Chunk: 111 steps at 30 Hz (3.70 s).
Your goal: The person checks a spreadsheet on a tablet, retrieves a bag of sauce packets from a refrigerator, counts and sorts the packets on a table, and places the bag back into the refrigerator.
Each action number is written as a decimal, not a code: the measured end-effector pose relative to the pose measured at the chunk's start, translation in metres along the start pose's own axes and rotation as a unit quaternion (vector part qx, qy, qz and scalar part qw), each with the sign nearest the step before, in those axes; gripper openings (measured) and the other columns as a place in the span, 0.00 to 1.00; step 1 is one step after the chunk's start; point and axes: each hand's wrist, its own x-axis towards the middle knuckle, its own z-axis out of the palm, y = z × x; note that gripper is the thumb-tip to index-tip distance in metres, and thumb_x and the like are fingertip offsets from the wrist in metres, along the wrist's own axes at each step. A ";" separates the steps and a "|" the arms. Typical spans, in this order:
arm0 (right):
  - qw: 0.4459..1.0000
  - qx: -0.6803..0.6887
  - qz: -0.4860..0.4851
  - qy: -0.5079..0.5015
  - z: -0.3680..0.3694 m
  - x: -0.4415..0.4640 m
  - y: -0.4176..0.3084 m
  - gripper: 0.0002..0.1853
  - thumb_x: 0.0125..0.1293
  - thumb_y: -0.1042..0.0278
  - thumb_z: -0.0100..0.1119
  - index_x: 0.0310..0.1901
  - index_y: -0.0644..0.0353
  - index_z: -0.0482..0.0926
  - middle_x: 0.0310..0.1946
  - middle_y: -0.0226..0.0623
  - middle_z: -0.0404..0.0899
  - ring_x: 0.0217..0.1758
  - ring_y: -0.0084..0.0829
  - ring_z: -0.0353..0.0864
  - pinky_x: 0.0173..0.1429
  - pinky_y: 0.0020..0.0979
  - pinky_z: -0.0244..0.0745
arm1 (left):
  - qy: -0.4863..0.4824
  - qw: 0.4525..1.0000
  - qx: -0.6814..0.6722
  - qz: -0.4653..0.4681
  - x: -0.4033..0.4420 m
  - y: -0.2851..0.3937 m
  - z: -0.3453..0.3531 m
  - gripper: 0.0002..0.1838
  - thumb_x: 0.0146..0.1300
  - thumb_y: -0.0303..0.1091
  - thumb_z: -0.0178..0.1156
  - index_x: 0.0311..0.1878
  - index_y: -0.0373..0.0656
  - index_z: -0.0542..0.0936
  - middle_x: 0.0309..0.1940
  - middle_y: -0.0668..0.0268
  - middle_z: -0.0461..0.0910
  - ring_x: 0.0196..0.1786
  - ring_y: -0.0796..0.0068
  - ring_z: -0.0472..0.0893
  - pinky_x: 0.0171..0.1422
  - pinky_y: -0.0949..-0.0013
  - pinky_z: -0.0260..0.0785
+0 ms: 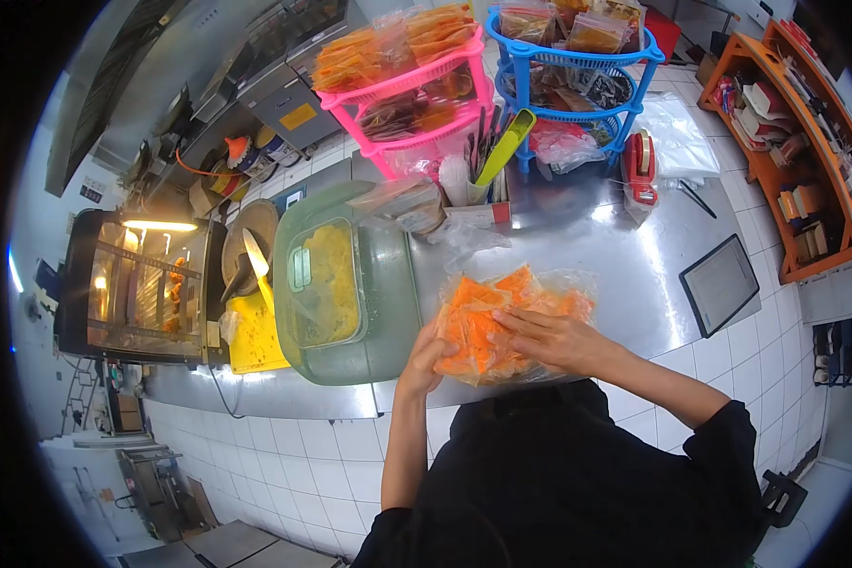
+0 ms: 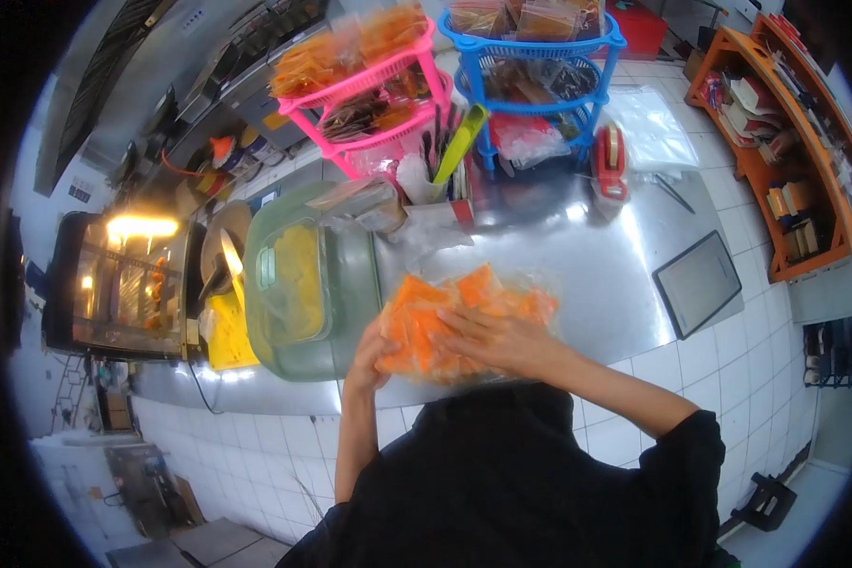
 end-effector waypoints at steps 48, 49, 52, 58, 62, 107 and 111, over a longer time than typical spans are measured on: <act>0.981 -0.123 0.153 -0.005 0.062 -0.040 -0.004 0.25 0.65 0.78 0.46 0.65 0.61 0.67 0.62 0.42 0.74 0.69 0.48 0.67 0.73 0.45 0.58 | 0.071 0.990 -0.104 0.061 -0.014 -0.017 -0.024 0.42 0.49 0.33 0.52 0.71 0.32 0.58 0.66 0.52 0.67 0.68 0.58 0.69 0.72 0.59 0.62; 0.981 -0.072 0.179 0.000 0.061 -0.039 -0.008 0.25 0.64 0.78 0.48 0.65 0.60 0.67 0.64 0.42 0.72 0.69 0.48 0.67 0.73 0.46 0.58 | 0.073 0.990 -0.103 0.066 -0.015 -0.017 -0.023 0.42 0.49 0.33 0.52 0.71 0.32 0.58 0.66 0.52 0.67 0.69 0.58 0.68 0.72 0.59 0.62; 0.969 0.089 0.220 0.070 0.056 -0.024 -0.019 0.27 0.63 0.75 0.55 0.66 0.58 0.66 0.69 0.44 0.65 0.71 0.49 0.64 0.74 0.49 0.58 | 0.083 0.989 -0.093 0.082 -0.014 -0.019 -0.019 0.42 0.49 0.33 0.52 0.72 0.33 0.57 0.67 0.52 0.66 0.69 0.58 0.68 0.73 0.59 0.61; 0.953 0.165 0.151 0.204 0.018 0.039 -0.051 0.36 0.56 0.64 0.70 0.66 0.55 0.65 0.71 0.45 0.61 0.72 0.49 0.62 0.74 0.49 0.59 | 0.121 0.977 -0.035 0.174 -0.003 -0.022 0.004 0.41 0.54 0.35 0.54 0.73 0.37 0.55 0.67 0.54 0.65 0.70 0.59 0.67 0.74 0.59 0.59; 0.948 0.125 0.183 0.227 0.019 0.059 -0.058 0.40 0.51 0.61 0.72 0.67 0.54 0.66 0.67 0.48 0.65 0.70 0.51 0.64 0.73 0.48 0.60 | 0.160 0.958 -0.073 0.226 0.001 -0.015 0.036 0.35 0.65 0.39 0.52 0.73 0.40 0.55 0.67 0.55 0.64 0.69 0.61 0.67 0.73 0.60 0.59; 0.626 0.633 0.293 0.348 0.022 -0.011 0.011 0.26 0.76 0.55 0.37 0.69 0.61 0.61 0.65 0.41 0.67 0.69 0.30 0.64 0.72 0.33 0.57 | 0.259 0.736 0.606 0.155 0.015 -0.040 0.050 0.47 0.59 0.36 0.68 0.77 0.46 0.50 0.70 0.43 0.59 0.67 0.41 0.65 0.68 0.47 0.62; 0.709 0.525 0.330 0.336 0.027 -0.018 0.012 0.26 0.75 0.54 0.35 0.68 0.61 0.60 0.63 0.42 0.68 0.65 0.31 0.70 0.72 0.33 0.60 | 0.184 0.657 0.703 0.198 0.024 -0.018 0.081 0.47 0.55 0.37 0.70 0.77 0.53 0.56 0.75 0.50 0.51 0.72 0.45 0.57 0.72 0.51 0.57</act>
